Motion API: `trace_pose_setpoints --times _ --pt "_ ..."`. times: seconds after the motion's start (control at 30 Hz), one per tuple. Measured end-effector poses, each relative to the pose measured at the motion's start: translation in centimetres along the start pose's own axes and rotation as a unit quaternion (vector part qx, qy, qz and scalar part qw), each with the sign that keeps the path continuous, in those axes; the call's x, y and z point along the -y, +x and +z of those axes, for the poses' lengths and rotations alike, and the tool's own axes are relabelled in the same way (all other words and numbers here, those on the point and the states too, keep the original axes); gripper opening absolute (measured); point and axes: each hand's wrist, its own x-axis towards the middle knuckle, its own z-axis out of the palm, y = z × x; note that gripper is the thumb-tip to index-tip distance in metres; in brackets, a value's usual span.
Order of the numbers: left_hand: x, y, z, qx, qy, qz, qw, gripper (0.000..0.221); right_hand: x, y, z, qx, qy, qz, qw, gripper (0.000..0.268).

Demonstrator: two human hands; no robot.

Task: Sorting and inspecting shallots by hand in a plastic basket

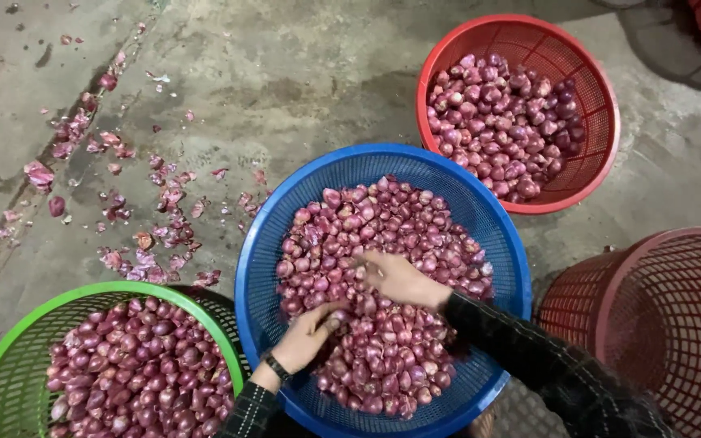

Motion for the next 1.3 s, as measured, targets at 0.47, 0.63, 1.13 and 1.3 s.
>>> trace_pose_setpoints --times 0.47,0.63,1.13,1.3 --pt "-1.3 -0.8 0.5 -0.008 -0.099 -0.049 0.994 0.049 -3.8 -0.5 6.9 0.103 0.327 -0.002 0.939 0.026" --pt "2.8 1.3 0.8 -0.118 0.247 0.005 0.962 0.036 -6.0 -1.8 5.4 0.129 0.154 0.091 0.975 0.038" --pt "-0.6 4.9 0.3 -0.014 0.565 -0.083 0.821 0.069 -11.7 -4.5 -13.5 -0.266 0.756 -0.191 0.568 0.062" --pt "-3.3 1.3 2.1 0.084 0.565 -0.15 0.807 0.106 0.9 -3.1 -6.4 -0.166 0.168 -0.009 0.972 0.055"
